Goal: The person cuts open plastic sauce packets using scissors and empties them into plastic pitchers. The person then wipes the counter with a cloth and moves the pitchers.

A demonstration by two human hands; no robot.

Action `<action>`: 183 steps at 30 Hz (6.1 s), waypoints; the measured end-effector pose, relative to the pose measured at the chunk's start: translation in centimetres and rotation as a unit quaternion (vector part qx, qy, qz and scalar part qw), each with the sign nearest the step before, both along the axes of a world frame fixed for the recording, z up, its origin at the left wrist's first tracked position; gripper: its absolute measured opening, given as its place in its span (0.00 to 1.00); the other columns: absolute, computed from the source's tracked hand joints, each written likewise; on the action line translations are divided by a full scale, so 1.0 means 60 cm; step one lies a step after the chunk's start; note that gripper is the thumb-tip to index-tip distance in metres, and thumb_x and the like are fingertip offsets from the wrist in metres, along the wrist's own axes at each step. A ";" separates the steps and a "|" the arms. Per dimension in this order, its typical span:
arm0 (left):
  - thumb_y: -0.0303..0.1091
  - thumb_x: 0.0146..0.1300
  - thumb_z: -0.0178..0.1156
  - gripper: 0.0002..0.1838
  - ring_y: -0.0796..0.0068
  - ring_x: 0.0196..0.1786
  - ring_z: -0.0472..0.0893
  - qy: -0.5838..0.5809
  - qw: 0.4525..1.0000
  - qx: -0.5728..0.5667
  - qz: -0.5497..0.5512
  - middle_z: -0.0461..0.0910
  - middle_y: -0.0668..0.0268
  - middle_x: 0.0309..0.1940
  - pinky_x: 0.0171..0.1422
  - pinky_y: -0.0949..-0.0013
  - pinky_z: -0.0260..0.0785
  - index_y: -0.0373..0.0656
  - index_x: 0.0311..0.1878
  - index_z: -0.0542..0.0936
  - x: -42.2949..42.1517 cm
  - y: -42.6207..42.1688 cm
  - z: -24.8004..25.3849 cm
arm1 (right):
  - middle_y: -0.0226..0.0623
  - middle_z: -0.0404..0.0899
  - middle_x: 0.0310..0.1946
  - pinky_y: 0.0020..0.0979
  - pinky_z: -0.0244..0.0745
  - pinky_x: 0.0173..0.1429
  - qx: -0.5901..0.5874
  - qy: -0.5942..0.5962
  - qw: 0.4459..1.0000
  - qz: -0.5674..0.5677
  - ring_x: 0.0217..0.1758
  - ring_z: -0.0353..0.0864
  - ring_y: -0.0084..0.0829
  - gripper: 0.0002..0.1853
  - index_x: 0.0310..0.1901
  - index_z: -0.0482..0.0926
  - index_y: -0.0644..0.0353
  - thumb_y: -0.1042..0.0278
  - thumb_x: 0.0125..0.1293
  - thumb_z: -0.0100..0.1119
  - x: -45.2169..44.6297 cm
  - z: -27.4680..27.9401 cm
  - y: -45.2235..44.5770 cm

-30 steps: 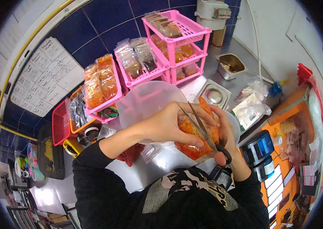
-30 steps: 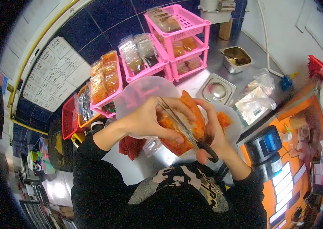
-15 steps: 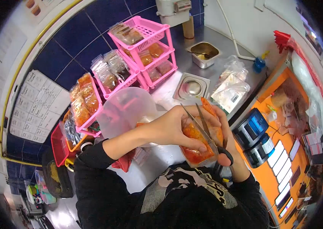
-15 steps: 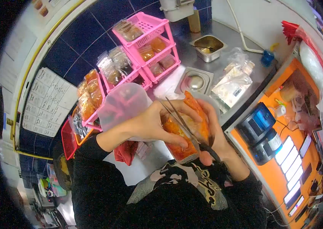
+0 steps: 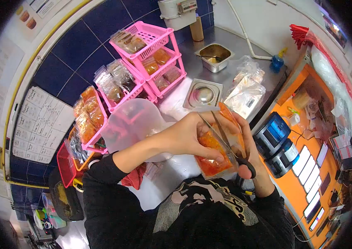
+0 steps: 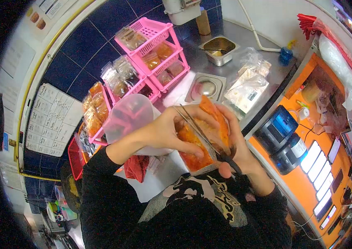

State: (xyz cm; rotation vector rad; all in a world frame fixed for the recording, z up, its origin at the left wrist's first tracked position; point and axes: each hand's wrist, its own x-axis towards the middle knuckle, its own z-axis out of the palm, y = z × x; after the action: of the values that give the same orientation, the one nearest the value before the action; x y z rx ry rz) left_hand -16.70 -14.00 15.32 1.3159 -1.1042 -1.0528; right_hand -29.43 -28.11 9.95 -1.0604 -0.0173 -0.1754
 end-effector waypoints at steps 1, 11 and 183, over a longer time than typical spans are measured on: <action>0.22 0.42 0.70 0.29 0.76 0.50 0.75 0.000 1.000 0.000 0.001 0.76 0.63 0.47 0.56 0.72 0.67 0.37 0.51 0.73 0.000 -0.001 -0.003 | 0.38 0.50 0.64 0.32 0.46 0.69 -0.007 -0.032 0.999 0.018 0.69 0.50 0.32 0.70 0.66 0.43 0.61 0.44 0.23 0.79 0.002 -0.009 -0.003; 0.24 0.42 0.70 0.28 0.76 0.50 0.75 0.043 0.999 -0.005 -0.012 0.75 0.64 0.48 0.57 0.72 0.65 0.38 0.51 0.73 -0.002 0.002 -0.022 | 0.37 0.52 0.63 0.31 0.49 0.68 0.002 -0.018 1.000 0.020 0.67 0.53 0.31 0.71 0.66 0.44 0.59 0.40 0.20 0.78 0.012 -0.034 0.006; 0.27 0.46 0.67 0.15 0.73 0.48 0.74 -0.333 0.905 -0.025 0.264 0.75 0.65 0.43 0.54 0.71 0.65 0.39 0.40 0.79 0.089 0.247 0.016 | 0.25 0.71 0.15 0.16 0.52 0.21 -0.118 -0.008 0.932 0.343 0.17 0.66 0.13 0.27 0.36 0.60 0.55 0.67 0.44 0.73 0.186 -0.016 0.106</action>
State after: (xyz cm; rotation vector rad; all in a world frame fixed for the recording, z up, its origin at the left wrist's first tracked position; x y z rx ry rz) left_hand -11.39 0.83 16.30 1.8608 -1.1395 -0.1553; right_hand -18.25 -21.76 9.00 -1.2325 -0.4281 0.4645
